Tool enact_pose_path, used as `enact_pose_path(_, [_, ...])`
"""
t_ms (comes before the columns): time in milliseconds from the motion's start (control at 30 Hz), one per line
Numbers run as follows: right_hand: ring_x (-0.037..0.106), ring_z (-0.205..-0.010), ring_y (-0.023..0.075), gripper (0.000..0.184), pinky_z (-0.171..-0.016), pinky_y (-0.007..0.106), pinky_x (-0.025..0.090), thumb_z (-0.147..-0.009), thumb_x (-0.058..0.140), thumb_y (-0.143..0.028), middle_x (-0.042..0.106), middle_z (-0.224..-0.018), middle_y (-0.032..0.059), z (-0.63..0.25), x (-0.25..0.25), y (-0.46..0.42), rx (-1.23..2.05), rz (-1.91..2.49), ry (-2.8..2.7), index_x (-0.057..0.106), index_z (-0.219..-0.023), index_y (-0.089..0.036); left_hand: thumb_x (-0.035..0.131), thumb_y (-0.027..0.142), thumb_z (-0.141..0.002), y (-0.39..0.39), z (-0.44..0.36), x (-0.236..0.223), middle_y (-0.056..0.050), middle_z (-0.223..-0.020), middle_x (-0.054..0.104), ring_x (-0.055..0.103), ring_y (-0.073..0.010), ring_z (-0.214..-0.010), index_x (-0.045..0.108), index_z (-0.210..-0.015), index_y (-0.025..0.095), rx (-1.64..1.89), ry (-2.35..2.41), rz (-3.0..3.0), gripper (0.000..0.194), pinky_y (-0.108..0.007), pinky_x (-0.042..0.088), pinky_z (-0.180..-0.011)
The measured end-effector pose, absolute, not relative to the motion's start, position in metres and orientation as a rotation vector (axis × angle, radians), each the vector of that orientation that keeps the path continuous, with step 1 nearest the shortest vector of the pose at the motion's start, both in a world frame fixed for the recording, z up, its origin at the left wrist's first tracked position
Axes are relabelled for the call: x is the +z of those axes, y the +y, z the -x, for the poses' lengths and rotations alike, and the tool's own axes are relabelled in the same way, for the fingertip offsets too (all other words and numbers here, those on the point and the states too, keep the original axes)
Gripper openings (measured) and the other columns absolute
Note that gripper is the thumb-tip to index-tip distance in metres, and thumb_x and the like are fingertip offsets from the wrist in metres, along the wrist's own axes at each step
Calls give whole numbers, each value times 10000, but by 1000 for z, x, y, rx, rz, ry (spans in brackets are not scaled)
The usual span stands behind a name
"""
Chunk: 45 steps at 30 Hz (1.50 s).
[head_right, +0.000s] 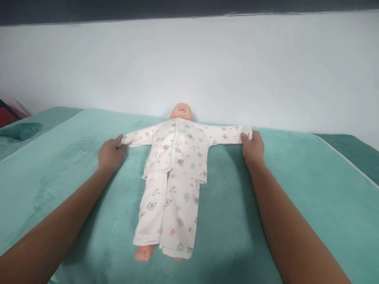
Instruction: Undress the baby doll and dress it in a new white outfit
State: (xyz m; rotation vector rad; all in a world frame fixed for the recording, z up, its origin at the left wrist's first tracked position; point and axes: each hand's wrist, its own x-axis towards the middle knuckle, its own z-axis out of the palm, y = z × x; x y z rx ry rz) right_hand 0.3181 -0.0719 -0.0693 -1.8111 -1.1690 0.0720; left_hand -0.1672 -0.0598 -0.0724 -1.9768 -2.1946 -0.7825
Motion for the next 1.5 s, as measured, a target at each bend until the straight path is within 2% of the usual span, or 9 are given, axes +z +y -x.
enact_pose_path(167, [586, -913, 257, 283, -792, 374, 444, -842, 479, -371, 652, -998, 117, -316, -71, -71, 85, 1931, -1269, 597, -1007, -174, 467, 275, -852, -62, 164, -71, -133, -1063, 627, 541, -336, -1075, 571, -1330, 203, -832, -2247, 1927, 494, -447, 466, -853])
enact_pose_path(300, [583, -937, 294, 323, -815, 411, 452, -796, 518, -348, 650, -1004, 150, -312, -69, -74, 54, 2098, -1291, 594, -1051, -166, 485, 185, -793, -66, 165, -71, -154, -1213, 560, 526, -324, -1127, 618, -1263, 177, -928, -2164, 1894, 488, -441, 460, -903])
enact_pose_path(433, [513, -1152, 330, 454, -938, 463, 421, -795, 486, -285, 549, -1258, 215, -301, -64, -80, -140, 2068, -1303, 515, -1214, -115, 452, 105, -784, -71, 160, -70, -123, -1373, 504, 472, -289, -1247, 607, -1250, 204, -973, -1915, 1997, 502, -432, 377, -1023])
enact_pose_path(567, [374, -1336, 305, 471, -1084, 467, 322, -874, 423, -328, 425, -1444, 186, -274, -62, -83, -245, 1852, -1620, 465, -1299, -129, 408, 264, -904, -71, 151, -68, -84, -1394, 542, 454, -259, -1303, 553, -1306, 240, -866, -1825, 2219, 428, -422, 301, -1090])
enact_pose_path(800, [423, -1317, 296, 527, -1094, 511, 297, -953, 315, -450, 502, -1415, 138, -254, -73, -78, -110, 1872, -1960, 413, -1390, -172, 289, 484, -958, -65, 154, -70, -106, -1415, 534, 461, -308, -1311, 496, -1377, 223, -745, -2135, 2196, 534, -483, 319, -1073])
enact_pose_path(933, [454, -1283, 301, 523, -1064, 495, 335, -958, 308, -475, 557, -1339, 152, -267, -78, -79, -132, 1975, -1911, 454, -1350, -161, 378, 502, -922, -60, 156, -71, -146, -1416, 519, 440, -351, -1315, 449, -1413, 207, -672, -2230, 2140, 577, -525, 302, -1075])
enact_pose_path(1100, [459, -1272, 314, 518, -1054, 502, 345, -941, 347, -488, 545, -1354, 152, -268, -77, -82, -138, 2009, -1848, 471, -1329, -167, 507, 364, -849, -66, 153, -67, -160, -1358, 522, 462, -342, -1246, 520, -1309, 178, -838, -2115, 2038, 497, -488, 370, -1017])
enact_pose_path(1267, [342, -1376, 330, 562, -1111, 584, 225, -946, 312, -530, 440, -1472, 143, -263, -75, -88, -102, 2092, -1784, 449, -1374, -193, 485, 125, -765, -82, 153, -66, -132, -1145, 586, 502, -310, -1121, 632, -1064, 196, -846, -1912, 2040, 341, -445, 401, -945])
enact_pose_path(1500, [231, -1424, 395, 663, -1080, 697, 154, -927, 283, -623, 365, -1525, 137, -263, -73, -92, -12, 2214, -1708, 396, -1437, -215, 558, 302, -800, -89, 159, -67, -108, -1000, 641, 601, -275, -950, 575, -1082, 173, -1139, -2343, 1815, 311, -420, 470, -847])
